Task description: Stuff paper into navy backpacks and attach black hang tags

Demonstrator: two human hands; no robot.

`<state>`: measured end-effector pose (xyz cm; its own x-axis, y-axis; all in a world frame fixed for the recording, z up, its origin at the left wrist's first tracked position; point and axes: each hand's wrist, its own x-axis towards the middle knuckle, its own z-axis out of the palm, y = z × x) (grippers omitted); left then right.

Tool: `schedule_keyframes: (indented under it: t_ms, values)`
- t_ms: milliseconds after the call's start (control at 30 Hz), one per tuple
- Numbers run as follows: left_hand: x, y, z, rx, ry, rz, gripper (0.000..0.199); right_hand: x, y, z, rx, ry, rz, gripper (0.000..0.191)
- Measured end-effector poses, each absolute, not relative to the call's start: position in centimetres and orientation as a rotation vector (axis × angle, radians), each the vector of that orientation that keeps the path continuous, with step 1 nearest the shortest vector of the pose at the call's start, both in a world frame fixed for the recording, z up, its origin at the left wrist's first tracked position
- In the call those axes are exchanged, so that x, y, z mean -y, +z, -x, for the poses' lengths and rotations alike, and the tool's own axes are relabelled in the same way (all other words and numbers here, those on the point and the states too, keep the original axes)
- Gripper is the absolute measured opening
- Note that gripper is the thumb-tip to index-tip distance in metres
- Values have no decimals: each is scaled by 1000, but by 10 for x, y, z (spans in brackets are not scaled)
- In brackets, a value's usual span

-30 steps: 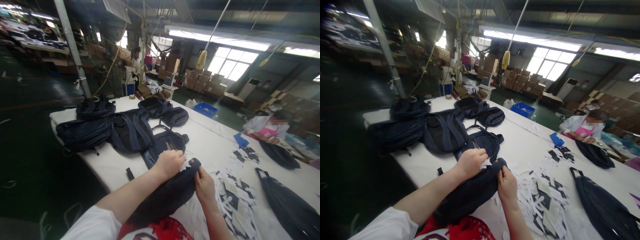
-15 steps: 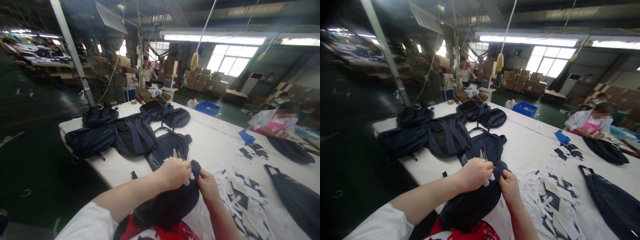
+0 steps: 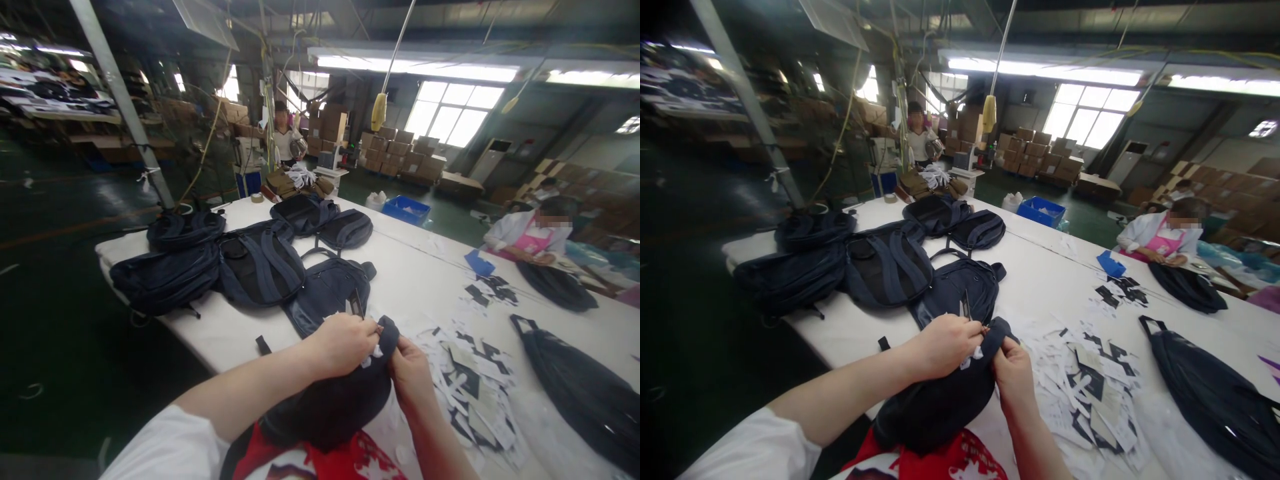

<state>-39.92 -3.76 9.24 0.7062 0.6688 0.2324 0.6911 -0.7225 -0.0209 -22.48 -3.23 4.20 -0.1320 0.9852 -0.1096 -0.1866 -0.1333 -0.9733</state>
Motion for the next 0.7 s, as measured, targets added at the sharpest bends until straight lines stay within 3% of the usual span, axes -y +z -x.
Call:
schedule_keyframes:
  t_ms: [367,567,700]
  values:
    - [38,103,411,1246,-280,2889,11,39,47,213,1131,1537,1146,37]
    - [36,138,455,1572,-427,3064,47,47,88,190,1070,1863,1103,28]
    - [32,159,471,1795,-261,3274,32,53,107,191,1025,1818,979,22]
